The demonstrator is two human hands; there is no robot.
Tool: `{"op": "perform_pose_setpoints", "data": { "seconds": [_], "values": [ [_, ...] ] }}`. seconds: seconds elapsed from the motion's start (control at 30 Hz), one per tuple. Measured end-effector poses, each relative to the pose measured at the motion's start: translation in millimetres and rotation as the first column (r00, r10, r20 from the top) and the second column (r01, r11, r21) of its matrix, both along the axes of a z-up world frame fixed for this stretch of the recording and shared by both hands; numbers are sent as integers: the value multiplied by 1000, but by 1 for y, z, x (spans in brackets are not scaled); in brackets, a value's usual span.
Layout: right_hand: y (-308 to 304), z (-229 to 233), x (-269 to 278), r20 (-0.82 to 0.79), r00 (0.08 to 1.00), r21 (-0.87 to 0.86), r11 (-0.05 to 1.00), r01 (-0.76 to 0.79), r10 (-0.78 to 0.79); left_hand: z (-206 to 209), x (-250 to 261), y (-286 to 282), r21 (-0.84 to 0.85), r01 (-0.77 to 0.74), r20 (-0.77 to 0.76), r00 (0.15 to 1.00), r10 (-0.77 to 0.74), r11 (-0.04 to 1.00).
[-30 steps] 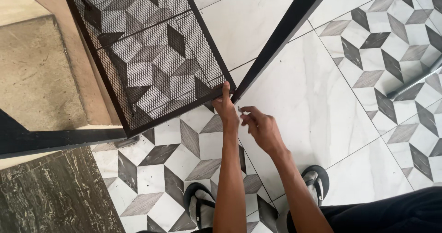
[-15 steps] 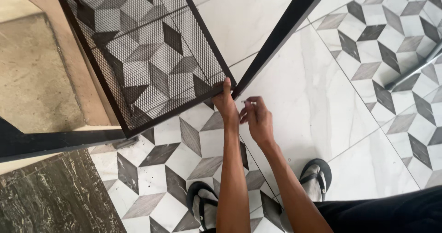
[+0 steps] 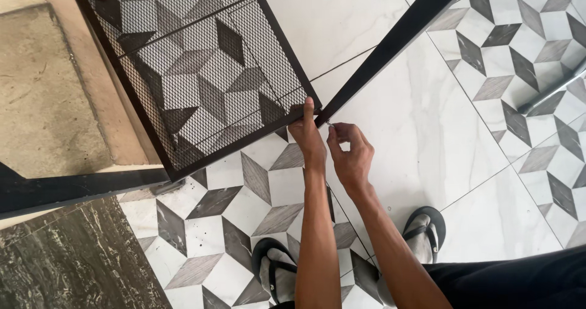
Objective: The person kneels on a tiled floor and assembles a black metal mesh shelf by inserting and tightening bolts at the leg-to-shelf joints. The person uses a small wrench to secure the bolts and continues tightening them until the connection is firm.
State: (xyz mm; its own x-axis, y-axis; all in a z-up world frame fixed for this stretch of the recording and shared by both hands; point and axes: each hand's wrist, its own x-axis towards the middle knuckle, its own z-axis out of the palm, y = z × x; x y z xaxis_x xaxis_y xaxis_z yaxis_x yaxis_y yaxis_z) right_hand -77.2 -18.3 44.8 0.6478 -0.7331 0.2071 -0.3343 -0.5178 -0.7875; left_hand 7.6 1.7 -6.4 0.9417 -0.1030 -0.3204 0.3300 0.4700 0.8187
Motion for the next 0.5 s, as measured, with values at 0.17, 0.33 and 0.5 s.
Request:
{"op": "perform_pose_setpoints", "data": {
  "seconds": [0.17, 0.33, 0.5],
  "values": [
    [-4, -2, -2, -11, 999, -171, 984, -41, 40, -1, -2, 0, -14, 17, -6, 1000, -17, 1000],
    [-4, 2, 0, -34, 993, -370, 921, -121, 117, -3, -2, 1, -26, 6, -27, 1000, -7, 1000],
    [-4, 6, 0, -10, 996, -429, 899, -87, 92, -2, 1, -2, -75, -18, 15, 1000, 19, 997]
  ]
}}
